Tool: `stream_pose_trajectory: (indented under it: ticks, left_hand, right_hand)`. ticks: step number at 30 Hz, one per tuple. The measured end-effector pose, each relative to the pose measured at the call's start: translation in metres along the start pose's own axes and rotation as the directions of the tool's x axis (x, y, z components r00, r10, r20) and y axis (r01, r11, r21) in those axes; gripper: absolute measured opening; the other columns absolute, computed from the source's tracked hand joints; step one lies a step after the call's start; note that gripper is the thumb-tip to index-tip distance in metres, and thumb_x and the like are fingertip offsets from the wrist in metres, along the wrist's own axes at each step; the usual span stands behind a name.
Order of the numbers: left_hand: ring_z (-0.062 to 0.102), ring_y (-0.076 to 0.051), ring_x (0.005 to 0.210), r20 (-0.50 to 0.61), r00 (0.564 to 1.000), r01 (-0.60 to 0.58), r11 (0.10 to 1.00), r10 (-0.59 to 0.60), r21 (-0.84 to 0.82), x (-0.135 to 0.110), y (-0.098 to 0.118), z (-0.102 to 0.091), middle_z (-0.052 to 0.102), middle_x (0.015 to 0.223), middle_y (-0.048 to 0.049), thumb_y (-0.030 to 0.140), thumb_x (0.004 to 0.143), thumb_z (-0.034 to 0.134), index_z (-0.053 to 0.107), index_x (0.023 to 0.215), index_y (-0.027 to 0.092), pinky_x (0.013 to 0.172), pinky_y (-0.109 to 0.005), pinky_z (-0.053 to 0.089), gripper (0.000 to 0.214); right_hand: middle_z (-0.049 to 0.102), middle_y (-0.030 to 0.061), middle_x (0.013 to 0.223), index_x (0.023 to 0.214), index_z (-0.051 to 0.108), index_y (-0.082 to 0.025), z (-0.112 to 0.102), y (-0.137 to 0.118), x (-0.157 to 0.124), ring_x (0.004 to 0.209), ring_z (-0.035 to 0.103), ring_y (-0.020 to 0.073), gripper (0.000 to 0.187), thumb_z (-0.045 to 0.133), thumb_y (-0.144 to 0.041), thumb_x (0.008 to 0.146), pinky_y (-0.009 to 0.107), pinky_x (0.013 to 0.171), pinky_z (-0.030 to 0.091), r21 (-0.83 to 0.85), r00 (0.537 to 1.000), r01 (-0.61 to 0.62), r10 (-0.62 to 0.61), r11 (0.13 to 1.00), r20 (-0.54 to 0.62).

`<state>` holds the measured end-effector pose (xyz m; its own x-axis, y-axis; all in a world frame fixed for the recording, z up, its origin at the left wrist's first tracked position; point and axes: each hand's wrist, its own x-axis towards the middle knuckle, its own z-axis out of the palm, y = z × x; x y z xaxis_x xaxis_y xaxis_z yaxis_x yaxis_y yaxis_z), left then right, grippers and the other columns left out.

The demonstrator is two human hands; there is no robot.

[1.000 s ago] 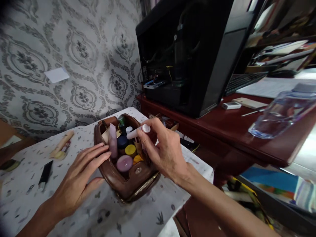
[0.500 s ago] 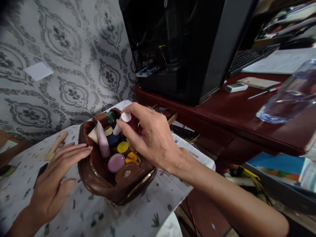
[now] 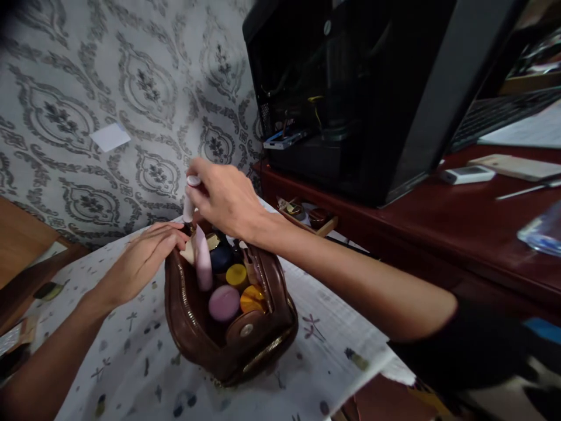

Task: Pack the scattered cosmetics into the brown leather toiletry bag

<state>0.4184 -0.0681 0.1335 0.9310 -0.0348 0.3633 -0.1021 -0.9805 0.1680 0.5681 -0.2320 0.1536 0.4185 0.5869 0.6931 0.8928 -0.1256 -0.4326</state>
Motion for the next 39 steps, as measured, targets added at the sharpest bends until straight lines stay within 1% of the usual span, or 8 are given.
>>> stream_pose_trajectory:
  ticks: [5, 11, 17, 19, 29, 33, 35, 39]
  left_hand:
    - [0.060, -0.021, 0.119, -0.144, 0.989, -0.033, 0.993, 0.016, -0.116, -0.010, -0.007, 0.004, 0.070, 0.112, -0.0049, 0.034, 0.105, 0.034, 0.065, 0.092, 0.022, 0.107, -0.039, 0.045, 0.036]
    - [0.055, -0.021, 0.125, -0.255, 0.963, 0.042, 0.984, -0.086, -0.173, -0.023, -0.012, 0.017, 0.061, 0.127, -0.0076, 0.035, 0.106, 0.034, 0.066, 0.107, 0.023, 0.108, -0.039, 0.043, 0.034]
    - [0.053, -0.023, 0.128, -0.258, 0.959, 0.054, 0.973, -0.113, -0.223, -0.027, -0.013, 0.025, 0.058, 0.132, -0.0093, 0.037, 0.105, 0.034, 0.062, 0.118, 0.023, 0.112, -0.043, 0.041, 0.035]
    - [0.053, -0.022, 0.129, -0.258, 0.959, 0.056, 0.971, -0.117, -0.232, -0.027, -0.013, 0.026, 0.059, 0.133, -0.0090, 0.036, 0.105, 0.034, 0.062, 0.119, 0.023, 0.113, -0.042, 0.041, 0.034]
    - [0.057, -0.021, 0.124, -0.280, 0.943, 0.101, 0.955, -0.182, -0.280, -0.022, -0.018, 0.027, 0.065, 0.127, -0.0078, 0.039, 0.104, 0.036, 0.061, 0.121, 0.020, 0.109, -0.037, 0.044, 0.035]
    - [0.058, -0.021, 0.123, -0.287, 0.942, 0.087, 0.951, -0.175, -0.296, -0.021, -0.020, 0.027, 0.065, 0.127, -0.0091, 0.038, 0.104, 0.037, 0.062, 0.118, 0.019, 0.109, -0.037, 0.044, 0.034]
    - [0.057, -0.022, 0.125, -0.287, 0.943, 0.082, 0.955, -0.166, -0.284, -0.022, -0.020, 0.028, 0.065, 0.129, -0.0089, 0.038, 0.104, 0.038, 0.062, 0.119, 0.020, 0.111, -0.039, 0.043, 0.034]
    - [0.057, -0.023, 0.127, -0.276, 0.948, 0.083, 0.963, -0.156, -0.257, -0.025, -0.020, 0.027, 0.064, 0.130, -0.0087, 0.039, 0.104, 0.038, 0.061, 0.121, 0.021, 0.112, -0.040, 0.042, 0.034]
  right_hand:
    - [0.072, 0.0061, 0.097, 0.113, 0.067, -0.018, 0.027, -0.002, 0.031, 0.085, 0.062, 0.0193, 0.025, 0.052, -0.025, 0.094, 0.028, 0.069, 0.037, -0.180, 0.967, -0.009, 0.055, 0.984, 0.251]
    - [0.073, 0.0085, 0.107, 0.111, 0.071, -0.020, 0.049, -0.005, 0.044, 0.096, 0.065, 0.0211, 0.025, 0.055, -0.027, 0.093, 0.027, 0.068, 0.037, -0.249, 0.886, 0.022, 0.097, 0.968, 0.454]
    - [0.074, 0.0095, 0.107, 0.110, 0.074, -0.018, 0.062, -0.004, 0.048, 0.095, 0.068, 0.0198, 0.027, 0.059, -0.023, 0.088, 0.025, 0.064, 0.039, -0.253, 0.747, 0.049, 0.133, 0.966, 0.652]
    - [0.075, 0.0086, 0.105, 0.110, 0.074, -0.018, 0.064, -0.004, 0.049, 0.093, 0.068, 0.0185, 0.027, 0.060, -0.022, 0.087, 0.024, 0.064, 0.041, -0.246, 0.711, 0.046, 0.141, 0.968, 0.689]
    - [0.074, 0.0130, 0.110, 0.112, 0.074, -0.011, 0.074, -0.006, 0.058, 0.098, 0.070, 0.0229, 0.029, 0.061, -0.019, 0.088, 0.026, 0.070, 0.047, -0.238, 0.626, 0.136, 0.103, 0.962, 0.773]
    - [0.074, 0.0155, 0.110, 0.115, 0.072, -0.008, 0.076, -0.010, 0.059, 0.097, 0.070, 0.0234, 0.031, 0.063, -0.019, 0.088, 0.026, 0.071, 0.048, -0.277, 0.627, 0.110, 0.149, 0.955, 0.764]
    - [0.075, 0.0152, 0.107, 0.114, 0.072, -0.009, 0.068, -0.013, 0.056, 0.096, 0.070, 0.0225, 0.028, 0.061, -0.020, 0.091, 0.026, 0.071, 0.048, -0.273, 0.651, 0.111, 0.138, 0.956, 0.747]
    - [0.074, 0.0163, 0.105, 0.108, 0.073, -0.011, 0.031, -0.017, 0.034, 0.100, 0.068, 0.0251, 0.028, 0.052, -0.027, 0.098, 0.028, 0.074, 0.047, -0.325, 0.813, 0.209, 0.020, 0.922, 0.582]
